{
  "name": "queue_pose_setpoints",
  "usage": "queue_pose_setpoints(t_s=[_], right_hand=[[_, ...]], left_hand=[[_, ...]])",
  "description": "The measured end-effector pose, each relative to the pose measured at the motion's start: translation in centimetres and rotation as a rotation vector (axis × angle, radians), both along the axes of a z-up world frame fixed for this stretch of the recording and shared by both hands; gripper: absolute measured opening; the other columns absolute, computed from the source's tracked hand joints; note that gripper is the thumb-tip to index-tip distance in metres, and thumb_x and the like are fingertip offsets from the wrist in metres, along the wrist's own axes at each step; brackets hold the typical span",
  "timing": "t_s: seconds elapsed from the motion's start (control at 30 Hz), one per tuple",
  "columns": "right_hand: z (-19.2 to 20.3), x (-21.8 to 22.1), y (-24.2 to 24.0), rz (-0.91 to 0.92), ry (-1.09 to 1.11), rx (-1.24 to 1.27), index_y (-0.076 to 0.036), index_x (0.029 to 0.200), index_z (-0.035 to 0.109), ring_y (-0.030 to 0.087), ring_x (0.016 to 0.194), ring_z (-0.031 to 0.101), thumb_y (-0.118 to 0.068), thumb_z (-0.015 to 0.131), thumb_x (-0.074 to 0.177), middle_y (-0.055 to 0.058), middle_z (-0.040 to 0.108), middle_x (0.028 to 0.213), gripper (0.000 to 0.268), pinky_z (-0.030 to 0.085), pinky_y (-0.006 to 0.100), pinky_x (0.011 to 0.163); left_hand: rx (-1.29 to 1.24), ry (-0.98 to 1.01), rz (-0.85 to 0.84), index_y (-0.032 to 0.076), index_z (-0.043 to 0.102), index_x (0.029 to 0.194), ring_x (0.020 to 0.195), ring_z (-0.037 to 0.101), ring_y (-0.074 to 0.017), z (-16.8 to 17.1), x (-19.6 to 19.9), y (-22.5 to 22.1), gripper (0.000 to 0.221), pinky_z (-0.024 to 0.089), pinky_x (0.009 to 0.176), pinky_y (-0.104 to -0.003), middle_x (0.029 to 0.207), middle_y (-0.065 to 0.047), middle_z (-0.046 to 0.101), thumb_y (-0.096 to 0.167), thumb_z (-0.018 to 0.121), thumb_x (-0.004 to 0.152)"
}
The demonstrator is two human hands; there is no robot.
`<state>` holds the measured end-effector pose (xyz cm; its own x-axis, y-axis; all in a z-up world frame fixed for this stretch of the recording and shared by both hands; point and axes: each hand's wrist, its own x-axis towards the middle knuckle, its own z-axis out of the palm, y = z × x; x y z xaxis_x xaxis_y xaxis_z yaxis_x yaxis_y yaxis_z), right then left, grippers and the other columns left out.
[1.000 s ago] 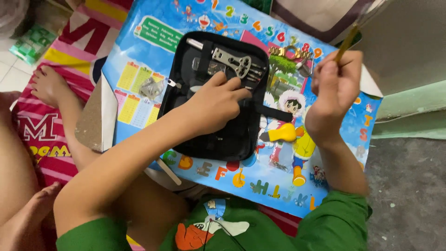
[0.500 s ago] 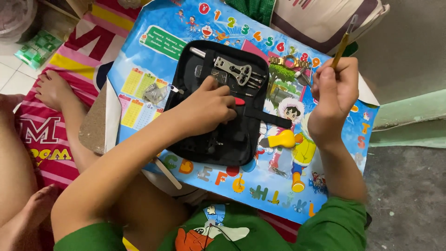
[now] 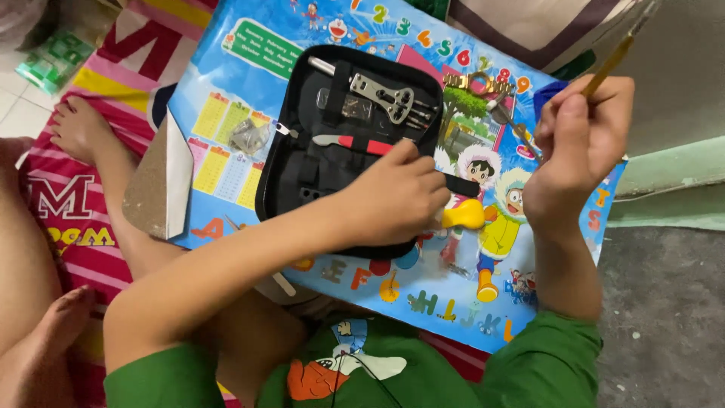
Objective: The person uses a watch repair kit to manipulate and assemble small watch components while sitting on the floor.
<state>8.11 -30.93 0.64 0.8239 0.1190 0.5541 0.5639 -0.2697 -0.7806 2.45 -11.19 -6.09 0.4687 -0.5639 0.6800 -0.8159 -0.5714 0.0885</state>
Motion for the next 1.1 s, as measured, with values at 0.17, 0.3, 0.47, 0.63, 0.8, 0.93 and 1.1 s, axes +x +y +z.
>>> queue_pose_setpoints(t_s=[0.17,0.3,0.47,0.63,0.8,0.93,1.1], right_hand=[[1.7,0.6,-0.5,0.342,0.085,-0.532,-0.003,0.106,0.050,0.015,0.070,0.048,-0.005,0.053,0.094,0.005,0.057,0.086,0.013,0.040,0.030,0.063],[3.2,0.6,0.0,0.828,0.322,-1.183,0.011,0.098,0.050,0.063,0.089,0.059,-0.005,0.078,0.075,0.042,0.060,0.085,0.041,0.048,0.068,0.071],[-0.9,0.9,-0.1,0.659,0.331,-1.382,0.003,0.107,0.050,0.054,0.085,0.067,-0.010,0.085,0.072,0.026,0.070,0.082,0.051,0.052,0.064,0.074],[-2.0,-0.4,1.1,0.585,0.345,-1.510,-0.005,0.108,0.056,0.045,0.088,0.073,-0.016,0.086,0.070,0.018,0.075,0.085,0.050,0.057,0.058,0.077],[-5.0,-2.3,0.3,0.513,-0.083,-1.640,-0.008,0.099,0.055,0.037,0.077,0.072,-0.026,0.087,0.069,0.012,0.069,0.075,0.047,0.058,0.052,0.064],[-5.4,-2.4,0.5,0.481,-0.230,-1.640,-0.009,0.095,0.056,0.035,0.075,0.070,-0.017,0.085,0.067,0.011,0.066,0.074,0.041,0.058,0.048,0.061],[-4.1,-1.6,0.8,0.625,-0.230,-1.622,-0.003,0.093,0.062,0.038,0.077,0.071,-0.007,0.084,0.062,0.016,0.068,0.078,0.038,0.058,0.046,0.066]], left_hand=[[0.110,-0.013,0.071,0.011,0.059,0.078,0.071,0.050,-0.0253,-1.2,-2.0,-1.4,0.010,0.041,0.086,-0.039,0.072,-0.008,0.059,0.015,0.068,0.078],[0.019,-0.107,0.082,0.004,0.066,0.075,0.061,0.060,-0.0293,-1.3,-2.5,-1.5,0.011,0.041,0.073,-0.044,0.060,-0.013,0.059,0.006,0.077,0.078],[0.014,-0.009,0.167,0.006,0.068,0.076,0.063,0.059,-0.0275,0.6,-3.4,0.2,0.018,0.040,0.071,-0.042,0.061,-0.011,0.060,0.015,0.082,0.075],[-0.048,0.195,0.211,0.006,0.072,0.088,0.068,0.065,-0.0266,1.9,-4.6,2.0,0.023,0.038,0.076,-0.043,0.068,-0.009,0.067,0.022,0.085,0.077],[-0.186,0.236,0.288,0.013,0.069,0.099,0.078,0.065,-0.0256,2.0,-3.6,4.4,0.021,0.040,0.079,-0.041,0.081,-0.003,0.066,0.020,0.082,0.083],[-0.342,0.404,0.248,0.009,0.072,0.101,0.080,0.066,-0.0282,2.6,-3.2,5.7,0.016,0.042,0.077,-0.039,0.084,-0.004,0.067,0.010,0.079,0.087],[-0.426,0.498,0.226,0.008,0.075,0.102,0.075,0.067,-0.0215,2.6,-3.0,6.2,0.013,0.045,0.076,-0.034,0.080,-0.004,0.068,0.015,0.078,0.091]])
